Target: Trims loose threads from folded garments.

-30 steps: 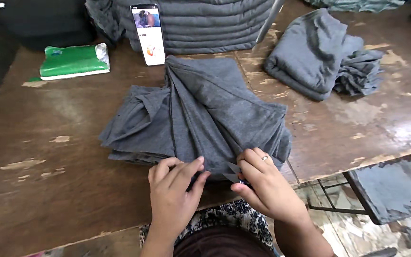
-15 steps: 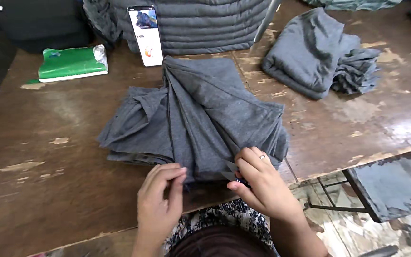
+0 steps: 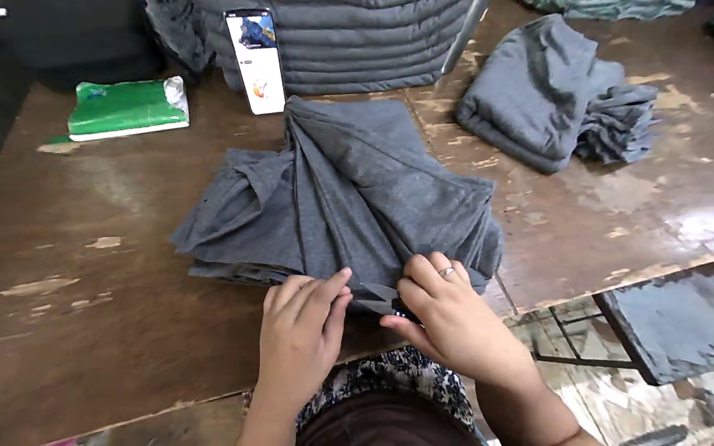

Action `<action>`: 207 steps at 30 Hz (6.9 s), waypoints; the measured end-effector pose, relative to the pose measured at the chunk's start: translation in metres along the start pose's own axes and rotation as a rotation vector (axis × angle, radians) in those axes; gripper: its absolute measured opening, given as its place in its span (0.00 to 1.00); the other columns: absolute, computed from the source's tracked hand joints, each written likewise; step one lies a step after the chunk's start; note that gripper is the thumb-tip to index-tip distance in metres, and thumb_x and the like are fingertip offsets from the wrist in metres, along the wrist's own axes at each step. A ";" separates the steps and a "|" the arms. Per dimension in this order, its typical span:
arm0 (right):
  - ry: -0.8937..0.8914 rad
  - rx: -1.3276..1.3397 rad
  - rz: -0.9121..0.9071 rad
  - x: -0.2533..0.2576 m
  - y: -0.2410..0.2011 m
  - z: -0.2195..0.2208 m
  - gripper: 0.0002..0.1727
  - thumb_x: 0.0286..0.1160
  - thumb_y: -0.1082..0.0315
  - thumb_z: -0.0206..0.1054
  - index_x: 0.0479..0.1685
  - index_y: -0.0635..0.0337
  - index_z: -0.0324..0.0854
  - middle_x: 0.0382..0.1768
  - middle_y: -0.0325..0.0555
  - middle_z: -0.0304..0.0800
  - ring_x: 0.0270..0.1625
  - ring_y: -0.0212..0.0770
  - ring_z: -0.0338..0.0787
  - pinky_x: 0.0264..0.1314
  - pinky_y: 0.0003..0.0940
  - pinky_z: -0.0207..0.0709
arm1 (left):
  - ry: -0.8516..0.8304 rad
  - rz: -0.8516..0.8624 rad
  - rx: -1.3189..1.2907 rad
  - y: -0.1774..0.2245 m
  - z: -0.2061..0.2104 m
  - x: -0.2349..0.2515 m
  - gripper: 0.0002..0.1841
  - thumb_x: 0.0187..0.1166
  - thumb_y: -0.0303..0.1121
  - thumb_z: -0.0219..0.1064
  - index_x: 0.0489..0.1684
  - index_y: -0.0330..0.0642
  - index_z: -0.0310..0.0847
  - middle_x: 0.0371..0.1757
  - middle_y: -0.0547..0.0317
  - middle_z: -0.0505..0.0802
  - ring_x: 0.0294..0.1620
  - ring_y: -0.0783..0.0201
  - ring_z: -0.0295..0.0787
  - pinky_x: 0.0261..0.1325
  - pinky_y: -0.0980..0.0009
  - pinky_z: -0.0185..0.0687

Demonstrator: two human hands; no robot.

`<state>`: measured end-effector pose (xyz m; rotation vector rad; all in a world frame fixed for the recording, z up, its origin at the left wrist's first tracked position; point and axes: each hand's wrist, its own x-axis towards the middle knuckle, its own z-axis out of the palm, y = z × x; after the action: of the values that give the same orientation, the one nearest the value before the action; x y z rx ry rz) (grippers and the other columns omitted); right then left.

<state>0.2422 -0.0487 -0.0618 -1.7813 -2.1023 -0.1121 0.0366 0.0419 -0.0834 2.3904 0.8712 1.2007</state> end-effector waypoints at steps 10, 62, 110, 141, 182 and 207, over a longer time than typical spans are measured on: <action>-0.047 -0.146 -0.020 0.008 -0.008 -0.003 0.35 0.87 0.36 0.44 0.25 0.56 0.81 0.40 0.51 0.84 0.46 0.57 0.85 0.42 0.50 0.73 | -0.056 0.004 -0.082 0.003 0.003 0.001 0.13 0.90 0.37 0.56 0.56 0.43 0.85 0.43 0.61 0.93 0.41 0.69 0.82 0.50 0.72 0.73; 0.297 0.673 -0.040 0.008 0.011 0.016 0.23 0.89 0.47 0.56 0.40 0.62 0.72 0.50 0.49 0.78 0.50 0.28 0.80 0.53 0.19 0.75 | 0.258 -0.335 -1.177 0.027 0.032 0.011 0.21 0.70 0.24 0.78 0.61 0.53 0.88 0.55 0.67 0.95 0.53 0.72 0.93 0.60 0.74 0.90; 0.205 0.209 0.101 0.010 -0.024 0.021 0.25 0.88 0.47 0.50 0.28 0.53 0.81 0.38 0.45 0.84 0.47 0.46 0.82 0.52 0.45 0.66 | 0.202 -0.666 -1.440 0.034 0.027 0.006 0.13 0.81 0.25 0.67 0.59 0.39 0.74 0.45 0.57 0.94 0.49 0.66 0.94 0.61 0.66 0.89; 0.094 -0.089 -0.037 -0.003 -0.001 0.010 0.36 0.86 0.30 0.41 0.32 0.51 0.80 0.43 0.49 0.84 0.48 0.53 0.81 0.51 0.49 0.66 | 0.049 -0.037 -0.630 -0.002 -0.002 -0.015 0.03 0.82 0.30 0.69 0.43 0.47 0.79 0.42 0.68 0.90 0.48 0.77 0.89 0.55 0.82 0.86; 0.549 0.359 0.045 0.011 0.027 -0.042 0.11 0.77 0.59 0.72 0.38 0.53 0.76 0.43 0.38 0.87 0.39 0.25 0.85 0.41 0.22 0.81 | -0.028 0.006 -0.138 -0.014 -0.002 -0.016 0.11 0.75 0.39 0.76 0.46 0.43 0.91 0.44 0.58 0.91 0.57 0.67 0.84 0.67 0.77 0.75; 0.324 0.199 0.111 0.042 0.009 0.018 0.06 0.61 0.70 0.68 0.22 0.59 0.77 0.24 0.45 0.79 0.22 0.41 0.79 0.20 0.38 0.71 | 0.100 -0.570 -1.282 0.019 0.014 0.015 0.32 0.74 0.14 0.53 0.83 0.38 0.62 0.54 0.56 0.95 0.52 0.66 0.94 0.62 0.65 0.88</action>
<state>0.2410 -0.0022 -0.0663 -1.6338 -1.7219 -0.1451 0.0619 0.0373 -0.0722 0.9822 0.4694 1.1002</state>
